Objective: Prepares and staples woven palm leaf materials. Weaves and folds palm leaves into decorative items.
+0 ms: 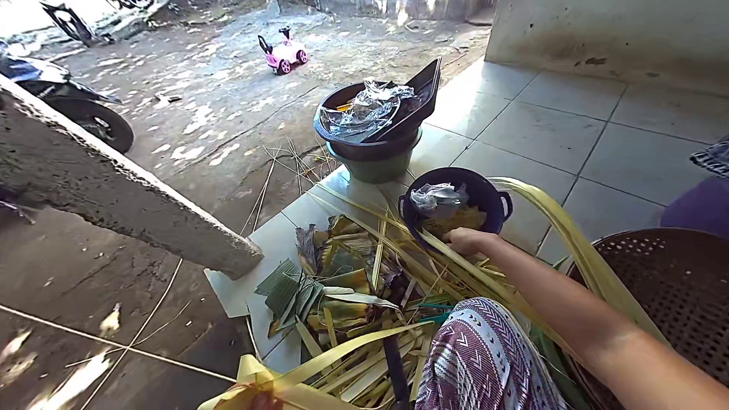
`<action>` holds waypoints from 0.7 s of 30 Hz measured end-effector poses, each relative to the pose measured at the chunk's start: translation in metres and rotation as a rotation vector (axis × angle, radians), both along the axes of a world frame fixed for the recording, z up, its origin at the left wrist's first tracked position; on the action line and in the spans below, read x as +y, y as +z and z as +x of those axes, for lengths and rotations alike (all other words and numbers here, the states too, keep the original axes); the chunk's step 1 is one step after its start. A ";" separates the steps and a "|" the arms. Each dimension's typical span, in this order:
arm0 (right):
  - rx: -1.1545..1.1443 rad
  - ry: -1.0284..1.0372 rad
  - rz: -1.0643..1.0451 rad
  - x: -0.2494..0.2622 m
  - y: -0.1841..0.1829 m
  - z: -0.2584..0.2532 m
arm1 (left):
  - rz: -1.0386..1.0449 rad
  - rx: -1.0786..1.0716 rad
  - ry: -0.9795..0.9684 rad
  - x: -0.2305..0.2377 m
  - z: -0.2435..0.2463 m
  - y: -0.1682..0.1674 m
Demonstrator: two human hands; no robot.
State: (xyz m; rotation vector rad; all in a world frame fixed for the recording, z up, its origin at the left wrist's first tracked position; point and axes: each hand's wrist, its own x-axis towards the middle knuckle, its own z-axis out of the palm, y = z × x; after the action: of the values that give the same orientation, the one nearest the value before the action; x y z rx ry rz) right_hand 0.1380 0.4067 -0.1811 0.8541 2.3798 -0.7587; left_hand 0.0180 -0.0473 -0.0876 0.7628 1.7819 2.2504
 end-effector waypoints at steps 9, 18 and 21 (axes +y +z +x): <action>0.237 -0.230 0.052 0.020 -0.007 0.023 | 0.006 -0.012 -0.140 0.037 0.003 -0.006; 0.097 -0.383 0.307 0.022 -0.006 0.036 | -0.019 0.109 -0.110 0.027 0.007 0.005; 0.230 -0.424 0.354 0.033 0.020 0.040 | -0.021 0.117 -0.066 0.016 0.006 0.004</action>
State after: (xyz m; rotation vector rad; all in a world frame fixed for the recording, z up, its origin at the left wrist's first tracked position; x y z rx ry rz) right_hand 0.1782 0.4395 -0.1606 1.5268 2.6143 -0.6211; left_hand 0.0240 -0.0309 -0.0835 0.9527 1.7986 2.1834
